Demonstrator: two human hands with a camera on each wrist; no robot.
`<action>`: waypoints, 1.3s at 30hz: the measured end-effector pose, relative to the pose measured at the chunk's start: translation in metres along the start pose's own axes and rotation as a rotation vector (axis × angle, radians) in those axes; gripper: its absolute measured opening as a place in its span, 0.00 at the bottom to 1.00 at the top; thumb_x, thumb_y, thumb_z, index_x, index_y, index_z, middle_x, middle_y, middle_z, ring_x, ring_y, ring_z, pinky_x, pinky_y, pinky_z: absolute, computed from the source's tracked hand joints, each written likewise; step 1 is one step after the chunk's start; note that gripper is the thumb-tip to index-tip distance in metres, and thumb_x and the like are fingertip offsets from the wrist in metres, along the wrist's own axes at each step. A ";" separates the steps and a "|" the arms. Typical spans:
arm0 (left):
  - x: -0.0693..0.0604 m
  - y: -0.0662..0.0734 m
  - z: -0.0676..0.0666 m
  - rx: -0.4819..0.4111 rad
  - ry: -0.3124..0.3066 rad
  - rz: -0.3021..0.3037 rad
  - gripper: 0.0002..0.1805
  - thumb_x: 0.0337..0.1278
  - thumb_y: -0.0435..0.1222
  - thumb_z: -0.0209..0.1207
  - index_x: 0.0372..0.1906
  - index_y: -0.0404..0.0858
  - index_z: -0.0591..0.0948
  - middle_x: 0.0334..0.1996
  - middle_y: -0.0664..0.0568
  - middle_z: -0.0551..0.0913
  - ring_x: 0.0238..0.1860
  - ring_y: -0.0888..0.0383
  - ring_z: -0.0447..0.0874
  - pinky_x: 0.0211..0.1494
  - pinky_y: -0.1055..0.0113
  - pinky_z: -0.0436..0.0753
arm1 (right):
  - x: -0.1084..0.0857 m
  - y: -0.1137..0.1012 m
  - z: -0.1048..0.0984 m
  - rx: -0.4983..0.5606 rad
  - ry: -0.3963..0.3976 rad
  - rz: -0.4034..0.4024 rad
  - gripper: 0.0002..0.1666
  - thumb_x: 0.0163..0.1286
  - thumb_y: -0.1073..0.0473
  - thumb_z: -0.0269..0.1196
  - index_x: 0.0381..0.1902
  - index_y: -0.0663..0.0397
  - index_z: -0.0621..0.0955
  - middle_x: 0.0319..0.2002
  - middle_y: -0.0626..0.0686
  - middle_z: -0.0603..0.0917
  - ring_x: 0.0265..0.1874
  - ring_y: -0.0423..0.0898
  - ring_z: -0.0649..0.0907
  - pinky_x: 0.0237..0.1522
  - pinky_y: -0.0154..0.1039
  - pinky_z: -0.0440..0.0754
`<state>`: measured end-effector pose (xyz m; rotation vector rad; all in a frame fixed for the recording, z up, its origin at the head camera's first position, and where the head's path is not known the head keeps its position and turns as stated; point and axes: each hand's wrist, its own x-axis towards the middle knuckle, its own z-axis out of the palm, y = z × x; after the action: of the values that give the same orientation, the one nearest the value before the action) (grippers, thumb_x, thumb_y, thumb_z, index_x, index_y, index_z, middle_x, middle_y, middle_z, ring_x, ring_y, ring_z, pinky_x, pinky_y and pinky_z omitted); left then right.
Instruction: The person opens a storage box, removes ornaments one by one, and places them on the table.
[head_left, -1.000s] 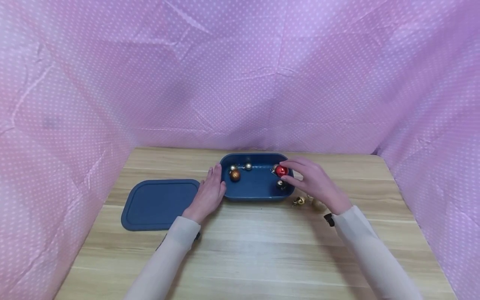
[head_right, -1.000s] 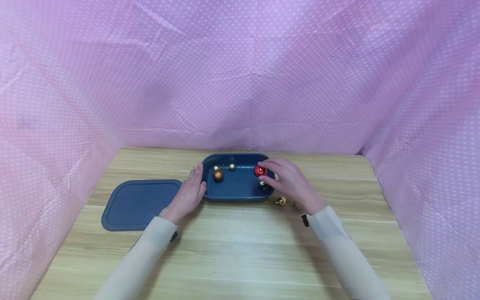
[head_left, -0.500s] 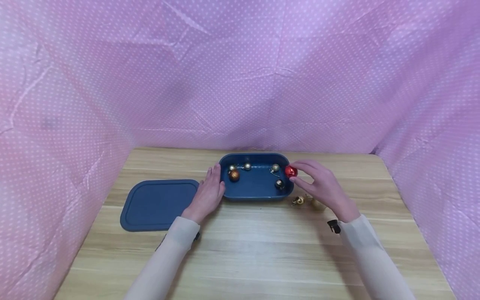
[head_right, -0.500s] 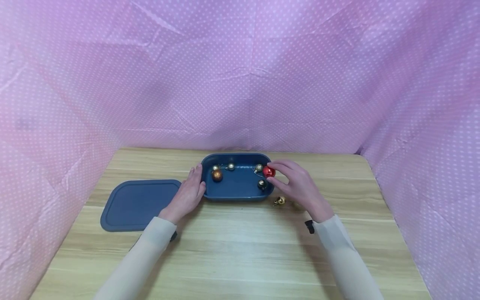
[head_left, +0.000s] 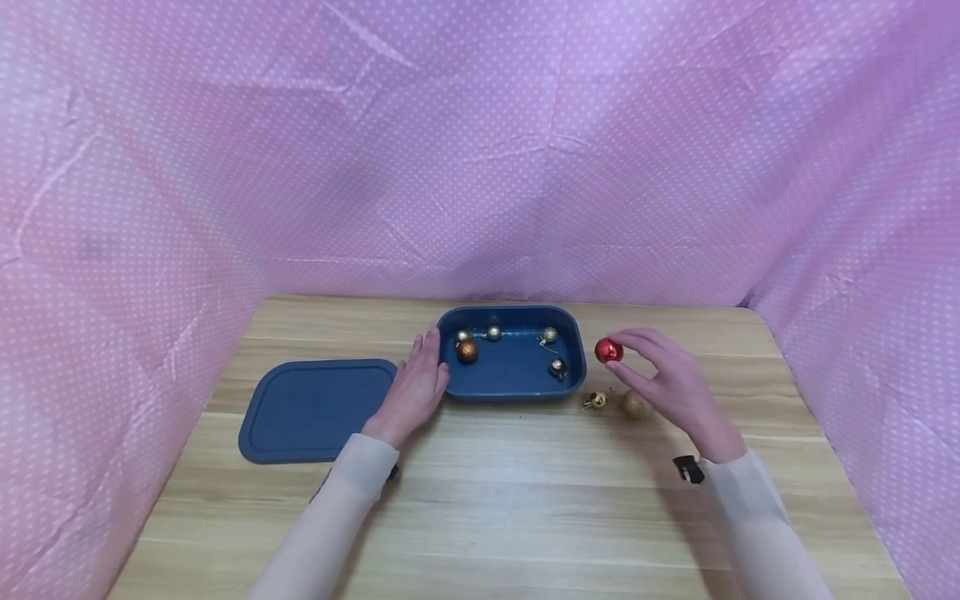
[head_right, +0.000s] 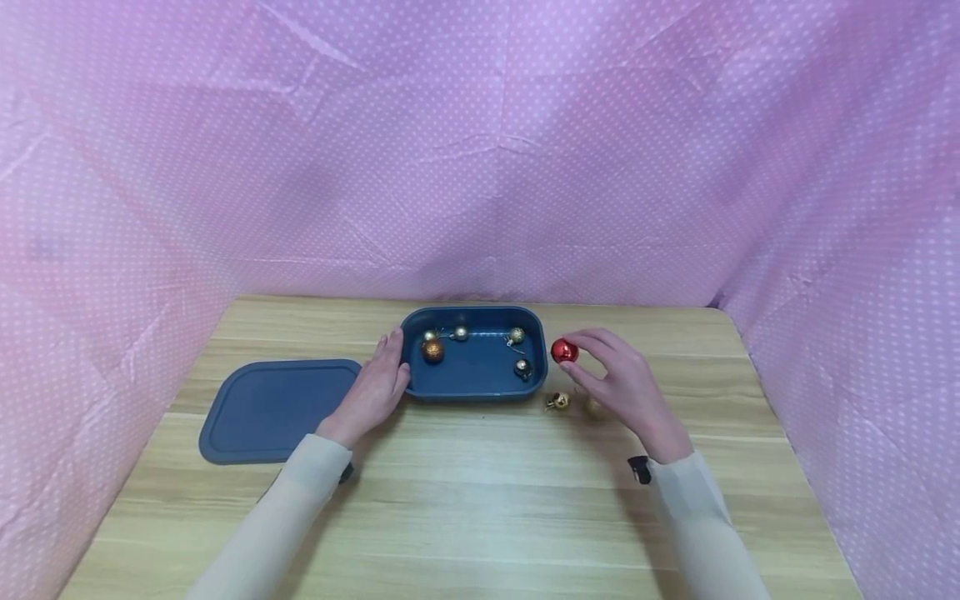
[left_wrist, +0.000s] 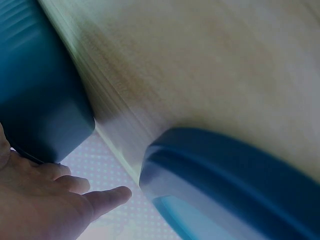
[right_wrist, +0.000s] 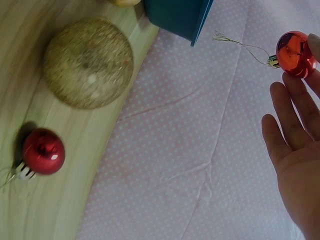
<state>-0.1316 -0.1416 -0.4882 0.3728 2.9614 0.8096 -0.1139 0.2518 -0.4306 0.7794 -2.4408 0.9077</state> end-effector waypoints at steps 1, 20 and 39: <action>0.000 0.000 0.000 -0.001 0.001 0.000 0.36 0.83 0.41 0.42 0.83 0.31 0.46 0.83 0.41 0.46 0.83 0.42 0.42 0.75 0.32 0.55 | -0.002 0.001 -0.002 -0.002 0.002 0.003 0.27 0.56 0.69 0.78 0.55 0.59 0.86 0.53 0.54 0.87 0.53 0.52 0.84 0.63 0.20 0.67; -0.001 0.001 -0.001 -0.006 0.008 0.013 0.36 0.82 0.40 0.43 0.83 0.30 0.47 0.83 0.39 0.47 0.82 0.40 0.43 0.74 0.30 0.56 | -0.038 0.015 -0.025 -0.064 0.070 0.034 0.30 0.51 0.74 0.77 0.55 0.61 0.86 0.51 0.57 0.87 0.55 0.36 0.81 0.63 0.20 0.66; 0.001 -0.001 -0.001 0.002 -0.015 0.000 0.36 0.83 0.41 0.42 0.83 0.31 0.45 0.83 0.40 0.45 0.83 0.41 0.41 0.75 0.32 0.54 | -0.074 0.024 -0.041 -0.116 0.062 0.046 0.31 0.46 0.74 0.77 0.52 0.62 0.86 0.48 0.59 0.88 0.55 0.31 0.78 0.64 0.19 0.63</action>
<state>-0.1324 -0.1421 -0.4880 0.3770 2.9480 0.8007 -0.0660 0.3217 -0.4538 0.6472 -2.4420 0.7862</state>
